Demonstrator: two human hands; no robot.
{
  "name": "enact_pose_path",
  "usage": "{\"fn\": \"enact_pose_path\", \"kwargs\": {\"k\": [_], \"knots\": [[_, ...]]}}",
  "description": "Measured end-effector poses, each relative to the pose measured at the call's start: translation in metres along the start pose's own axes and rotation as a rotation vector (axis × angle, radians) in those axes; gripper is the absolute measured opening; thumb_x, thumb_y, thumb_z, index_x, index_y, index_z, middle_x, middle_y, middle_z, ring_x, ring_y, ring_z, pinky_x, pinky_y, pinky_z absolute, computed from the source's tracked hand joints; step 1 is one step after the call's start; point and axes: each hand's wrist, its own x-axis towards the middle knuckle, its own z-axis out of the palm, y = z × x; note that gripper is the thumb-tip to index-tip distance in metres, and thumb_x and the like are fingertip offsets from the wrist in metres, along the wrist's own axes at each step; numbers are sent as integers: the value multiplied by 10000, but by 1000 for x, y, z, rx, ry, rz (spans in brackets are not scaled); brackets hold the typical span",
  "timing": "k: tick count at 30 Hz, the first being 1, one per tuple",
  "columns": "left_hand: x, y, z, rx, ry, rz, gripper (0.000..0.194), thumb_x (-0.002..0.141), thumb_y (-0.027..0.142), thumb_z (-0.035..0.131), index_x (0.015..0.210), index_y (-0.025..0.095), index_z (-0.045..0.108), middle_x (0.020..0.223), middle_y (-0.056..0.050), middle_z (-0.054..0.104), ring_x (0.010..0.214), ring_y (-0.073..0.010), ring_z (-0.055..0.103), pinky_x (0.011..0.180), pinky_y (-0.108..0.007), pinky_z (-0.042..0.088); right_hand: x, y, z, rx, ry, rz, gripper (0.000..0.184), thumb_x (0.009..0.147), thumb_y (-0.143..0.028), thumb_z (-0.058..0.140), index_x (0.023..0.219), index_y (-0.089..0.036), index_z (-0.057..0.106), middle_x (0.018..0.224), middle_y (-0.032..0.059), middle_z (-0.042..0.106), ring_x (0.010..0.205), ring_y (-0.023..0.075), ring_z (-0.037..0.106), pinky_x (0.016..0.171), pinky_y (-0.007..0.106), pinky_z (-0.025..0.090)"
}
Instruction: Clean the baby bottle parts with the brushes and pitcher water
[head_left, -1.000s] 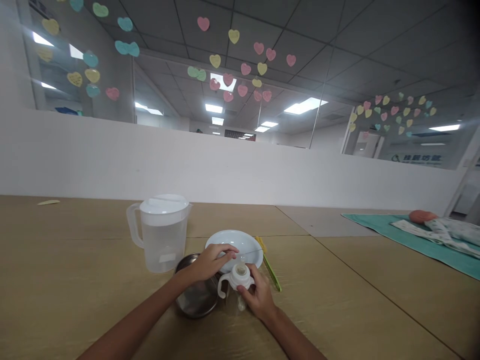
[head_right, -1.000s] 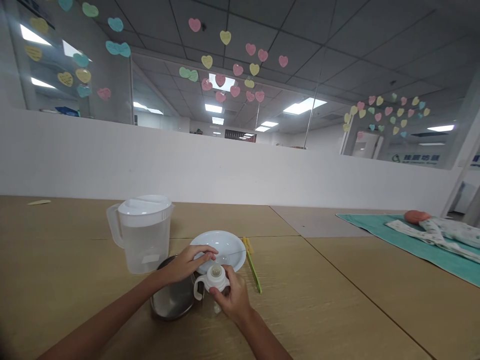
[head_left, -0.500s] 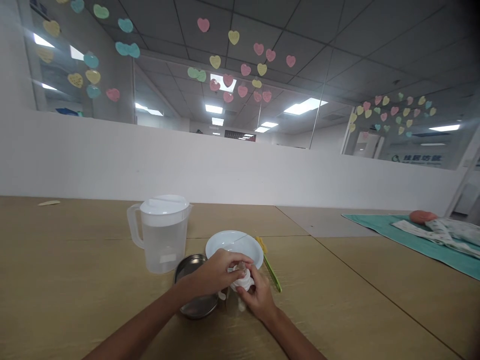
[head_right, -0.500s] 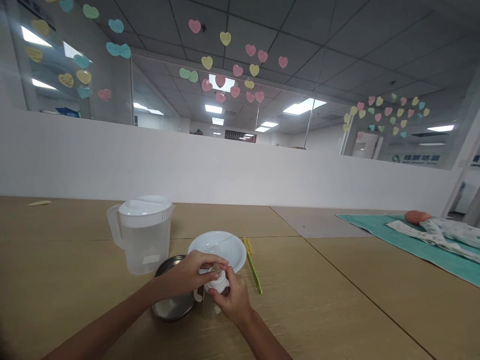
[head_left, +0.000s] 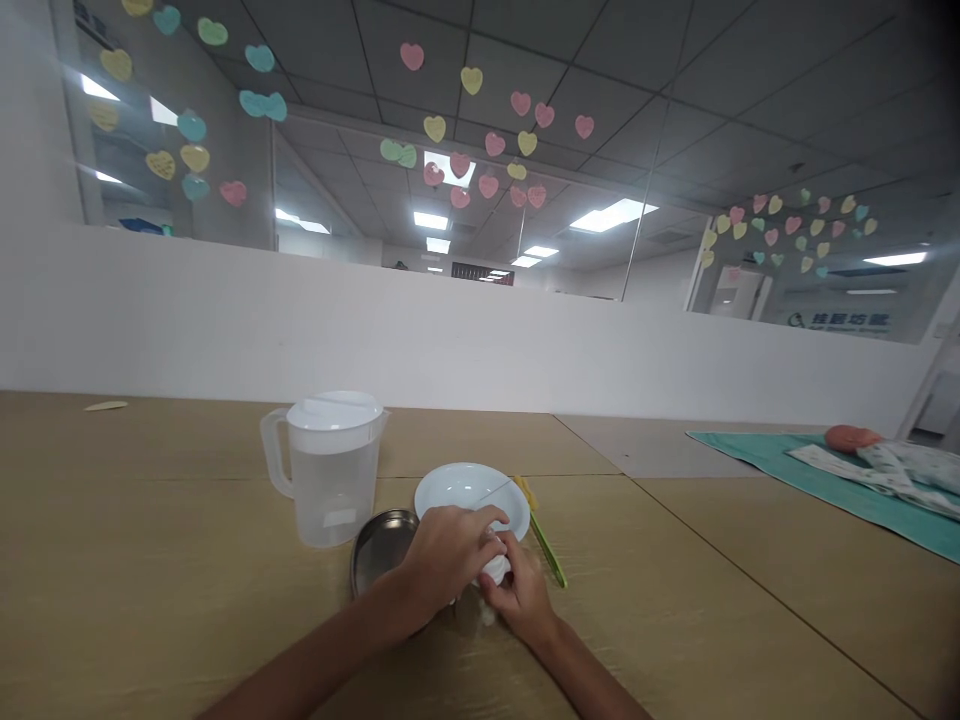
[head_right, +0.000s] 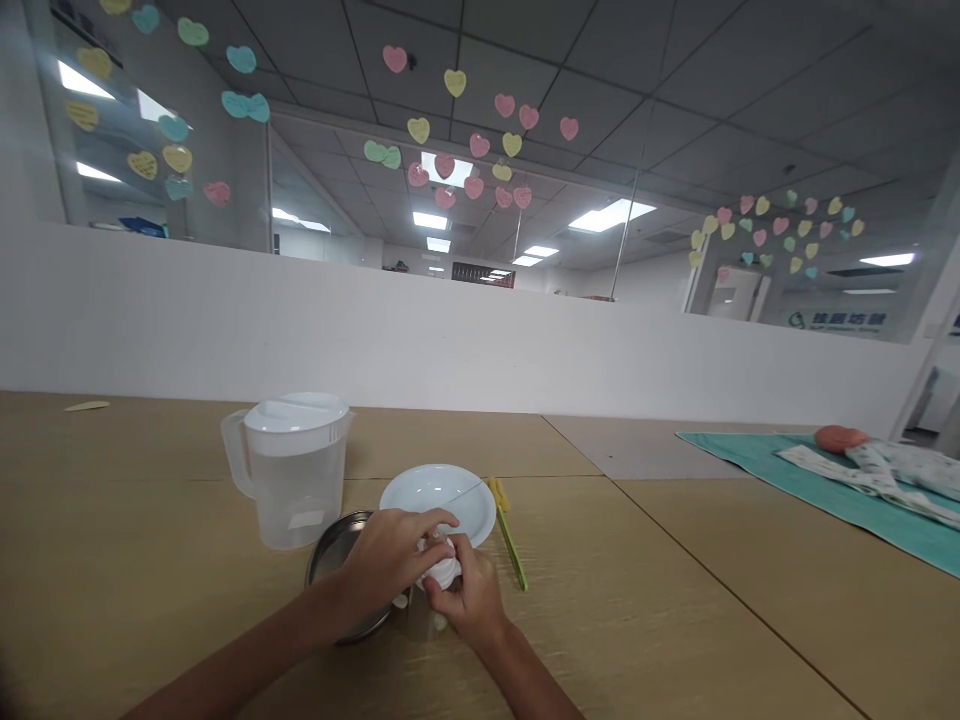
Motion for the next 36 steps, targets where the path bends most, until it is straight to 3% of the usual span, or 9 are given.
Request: {"fn": "enact_pose_path", "kwargs": {"k": [6,10,14,17,22,27,30,33,36], "knots": [[4,2,12,127,71,69,162,843,280,467,860,188,600,783,-47,648,752,-190,597,624,-268,383,-2,2,4,-18,20,-13,395,797,-550,410,818,-172,524,547,-9,559,455,124,494,433,219,358],[6,3,14,190,56,1,219,854,317,425,843,166,582,821,-69,616,747,-201,579,619,-285,413,-5,4,8,-46,44,-3,419,798,-558,404,823,-157,525,475,-30,506,399,117,447,396,215,322],[3,-2,5,40,75,57,228,820,310,449,936,174,590,923,-74,610,878,-215,561,750,-323,440,-4,2,7,-26,39,47,365,793,-532,434,770,-175,507,476,-38,502,401,108,457,393,198,342],[1,-8,-4,-172,39,140,318,775,191,443,1060,191,585,1082,-57,605,1005,-191,535,870,-300,408,-2,0,6,7,8,52,350,794,-490,457,892,-163,534,566,-12,578,457,122,514,430,205,390],[4,-11,-11,-285,-66,80,355,801,226,418,1100,193,607,911,-33,679,811,-156,605,745,-250,439,-2,0,5,29,0,9,456,798,-478,474,1089,-131,530,684,27,649,471,134,545,447,224,424],[9,-8,-11,-95,78,-85,237,747,373,548,835,190,671,705,-22,666,663,-162,582,613,-244,396,-5,3,7,49,16,-12,478,803,-484,481,1120,-131,541,819,76,680,611,172,615,534,245,480],[9,-5,-13,-1,156,-116,266,745,418,562,644,180,623,612,-9,615,608,-143,542,557,-236,343,-5,3,6,32,4,-7,484,807,-491,476,1134,-139,538,794,73,677,646,191,623,552,259,489],[8,-5,-16,-43,182,-99,254,731,406,593,616,180,599,582,12,573,583,-124,512,535,-225,327,-4,2,4,31,-7,-15,451,811,-492,470,1093,-149,551,773,63,669,630,185,616,548,255,482],[7,-5,-19,-149,284,-67,214,743,389,593,686,185,618,607,15,567,602,-121,515,558,-224,364,-3,-1,2,26,-9,-38,394,824,-472,460,1043,-160,559,783,58,665,649,179,618,569,249,477]]}}
